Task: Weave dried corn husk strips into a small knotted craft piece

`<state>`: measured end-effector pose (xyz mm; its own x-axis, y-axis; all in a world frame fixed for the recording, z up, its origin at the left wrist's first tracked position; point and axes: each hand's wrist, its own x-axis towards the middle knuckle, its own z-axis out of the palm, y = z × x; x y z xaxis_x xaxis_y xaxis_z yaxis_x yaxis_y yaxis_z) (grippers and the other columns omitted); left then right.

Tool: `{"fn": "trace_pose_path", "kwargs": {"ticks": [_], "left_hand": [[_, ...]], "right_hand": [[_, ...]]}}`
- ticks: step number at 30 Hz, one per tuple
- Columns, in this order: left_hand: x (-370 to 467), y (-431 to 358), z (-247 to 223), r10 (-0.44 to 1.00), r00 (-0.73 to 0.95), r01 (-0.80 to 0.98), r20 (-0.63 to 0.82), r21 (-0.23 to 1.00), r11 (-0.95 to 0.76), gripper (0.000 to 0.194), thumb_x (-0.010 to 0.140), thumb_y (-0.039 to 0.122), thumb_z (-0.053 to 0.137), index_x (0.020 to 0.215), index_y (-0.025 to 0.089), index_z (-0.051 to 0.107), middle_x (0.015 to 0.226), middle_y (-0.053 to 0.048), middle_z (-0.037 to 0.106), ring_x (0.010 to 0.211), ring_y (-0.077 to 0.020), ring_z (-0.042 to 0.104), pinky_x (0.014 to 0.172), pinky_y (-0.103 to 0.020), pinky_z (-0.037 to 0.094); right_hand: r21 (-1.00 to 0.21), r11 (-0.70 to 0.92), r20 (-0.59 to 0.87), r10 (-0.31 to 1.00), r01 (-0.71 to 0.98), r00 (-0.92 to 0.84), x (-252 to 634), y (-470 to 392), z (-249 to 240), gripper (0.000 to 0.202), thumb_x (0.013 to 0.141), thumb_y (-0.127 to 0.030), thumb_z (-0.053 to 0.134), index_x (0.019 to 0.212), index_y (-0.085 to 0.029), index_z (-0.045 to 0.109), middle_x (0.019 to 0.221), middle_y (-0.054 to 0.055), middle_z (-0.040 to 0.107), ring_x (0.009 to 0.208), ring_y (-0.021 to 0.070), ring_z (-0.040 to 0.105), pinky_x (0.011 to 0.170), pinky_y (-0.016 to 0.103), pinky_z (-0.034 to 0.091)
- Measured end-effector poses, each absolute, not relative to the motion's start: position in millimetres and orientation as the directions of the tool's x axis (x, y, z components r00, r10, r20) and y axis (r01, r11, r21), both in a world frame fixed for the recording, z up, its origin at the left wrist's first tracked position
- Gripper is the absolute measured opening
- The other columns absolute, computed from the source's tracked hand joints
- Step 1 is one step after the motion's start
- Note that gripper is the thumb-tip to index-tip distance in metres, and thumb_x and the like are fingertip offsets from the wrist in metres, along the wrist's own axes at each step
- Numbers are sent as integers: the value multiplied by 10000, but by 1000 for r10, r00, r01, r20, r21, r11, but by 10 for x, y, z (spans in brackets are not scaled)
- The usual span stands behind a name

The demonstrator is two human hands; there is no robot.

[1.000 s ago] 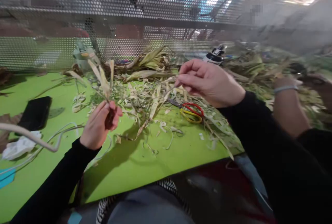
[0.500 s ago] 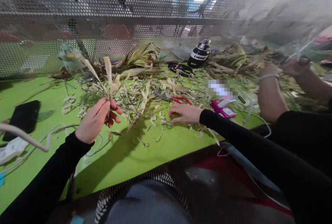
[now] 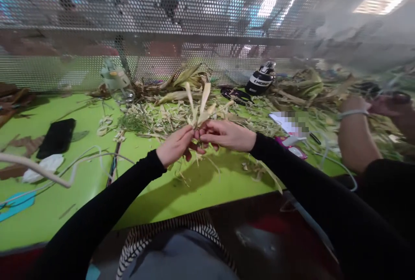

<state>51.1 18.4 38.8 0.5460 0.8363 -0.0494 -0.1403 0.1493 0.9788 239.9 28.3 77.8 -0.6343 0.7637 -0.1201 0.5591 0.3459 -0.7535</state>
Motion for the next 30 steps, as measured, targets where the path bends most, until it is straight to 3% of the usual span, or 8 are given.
{"fn": "trace_pose_path", "kwargs": {"ticks": [5,10,14,18,21,26,30], "left_hand": [[326,260,347,859,500,-231,-107,940,252,170,884,227,442,733,153,465,615,35,468,492,-73,551,470,-181,479],[-105,387,183,956,260,-222,-132,956,193,158,869,188,437,720,147,471,568,51,466,483,-77,551,486,-192,492],[-258,463,127,983,105,-197,-150,966,168,141,857,187,455,721,153,461,625,14,577,504,-82,580,448,-170,463],[-139,384,257,923,343,-368,-173,880,301,132,858,194,470,735,150,490,906,-97,693,749,-128,668,678,-257,537],[15,302,357,869,475,-436,-139,820,370,148,860,198,481,729,143,524,966,-120,696,860,-148,663,814,-288,502],[148,237,311,847,502,-412,-173,814,410,159,879,232,459,746,158,507,779,-72,677,770,-151,664,737,-280,493],[189,209,225,826,518,-381,-222,805,455,156,890,239,425,770,161,488,621,23,528,554,-94,580,651,-278,512]], "right_hand": [[-632,456,41,827,626,-561,2313,373,774,270,857,-415,502,940,-161,541,554,-81,373,487,77,364,487,209,301],[-436,492,73,854,754,-515,2431,396,854,298,846,-441,502,765,-168,592,578,-43,464,502,81,375,526,228,291],[-515,490,109,851,703,-514,2421,391,1015,325,847,-474,489,762,-171,571,575,-42,464,500,81,372,525,227,305],[-514,519,62,816,683,-574,2254,378,1095,327,828,-476,525,753,-165,591,587,-35,488,511,78,388,526,223,304],[-496,541,81,808,679,-584,2107,378,1086,313,842,-458,512,761,-167,594,576,-42,467,508,76,373,519,221,284],[-548,532,156,823,646,-546,2020,439,1017,303,845,-448,514,754,-165,572,581,-51,434,511,72,349,520,218,279],[-550,533,205,833,643,-515,2043,472,966,326,848,-468,503,764,-160,568,582,-49,420,515,75,345,519,217,275]]}}
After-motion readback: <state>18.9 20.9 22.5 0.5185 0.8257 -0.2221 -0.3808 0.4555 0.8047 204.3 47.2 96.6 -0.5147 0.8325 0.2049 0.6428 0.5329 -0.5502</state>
